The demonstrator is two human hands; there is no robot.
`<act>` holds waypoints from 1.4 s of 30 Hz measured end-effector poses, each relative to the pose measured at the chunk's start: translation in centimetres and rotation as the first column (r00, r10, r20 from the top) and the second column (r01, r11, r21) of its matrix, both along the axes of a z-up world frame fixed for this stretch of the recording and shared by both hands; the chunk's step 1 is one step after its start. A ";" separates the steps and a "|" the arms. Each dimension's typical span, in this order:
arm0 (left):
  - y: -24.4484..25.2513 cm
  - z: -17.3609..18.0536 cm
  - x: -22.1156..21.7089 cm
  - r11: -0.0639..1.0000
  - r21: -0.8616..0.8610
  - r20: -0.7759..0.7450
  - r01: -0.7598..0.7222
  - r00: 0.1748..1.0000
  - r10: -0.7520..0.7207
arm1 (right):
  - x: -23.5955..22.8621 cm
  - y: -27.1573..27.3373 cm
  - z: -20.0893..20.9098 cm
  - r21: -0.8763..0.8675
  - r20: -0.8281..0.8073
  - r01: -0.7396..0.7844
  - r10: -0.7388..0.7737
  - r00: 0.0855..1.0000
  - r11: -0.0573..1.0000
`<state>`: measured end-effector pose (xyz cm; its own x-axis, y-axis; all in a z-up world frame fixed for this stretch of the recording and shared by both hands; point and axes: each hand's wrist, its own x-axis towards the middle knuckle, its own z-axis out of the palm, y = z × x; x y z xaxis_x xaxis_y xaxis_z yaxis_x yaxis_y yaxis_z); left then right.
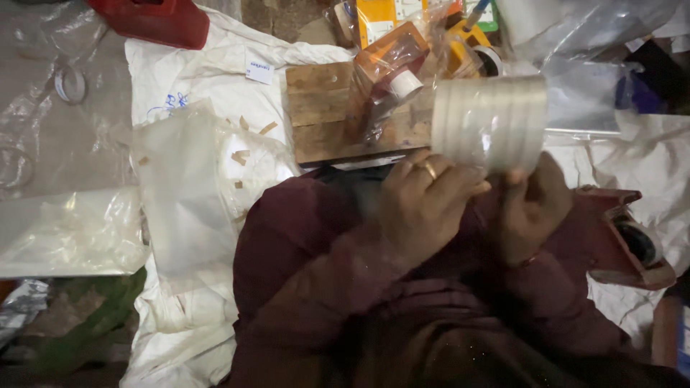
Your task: The person sits on the floor and wraps small electrical switchboard units in clear plastic film using a handheld tape dispenser. They repeatedly place the unit on a wooden board, pull film from the dispenser, and smooth the plastic over the item before setting it aside.
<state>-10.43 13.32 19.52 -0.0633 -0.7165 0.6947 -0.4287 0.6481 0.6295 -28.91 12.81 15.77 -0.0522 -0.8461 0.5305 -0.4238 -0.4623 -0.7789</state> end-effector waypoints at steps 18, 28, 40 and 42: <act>-3.5 -4.6 0.5 0.770 0.402 -0.711 0.496 0.699 -0.079 | -2.4 1.2 -2.2 0.177 0.144 -0.050 0.024 0.989 0.983; -2.9 -3.8 0.4 0.892 0.366 -0.509 0.265 0.859 -0.047 | -1.9 -0.1 -1.6 -0.021 0.423 -0.173 0.166 0.891 0.985; -1.7 -3.9 -0.9 0.926 0.259 -0.293 0.275 0.936 -0.196 | -4.8 -1.6 1.9 0.313 0.266 -0.439 0.366 0.892 0.842; -1.8 -4.0 -0.9 0.917 0.270 -0.287 0.292 0.934 -0.212 | -5.2 -1.3 1.8 0.326 0.242 -0.408 0.342 0.908 0.853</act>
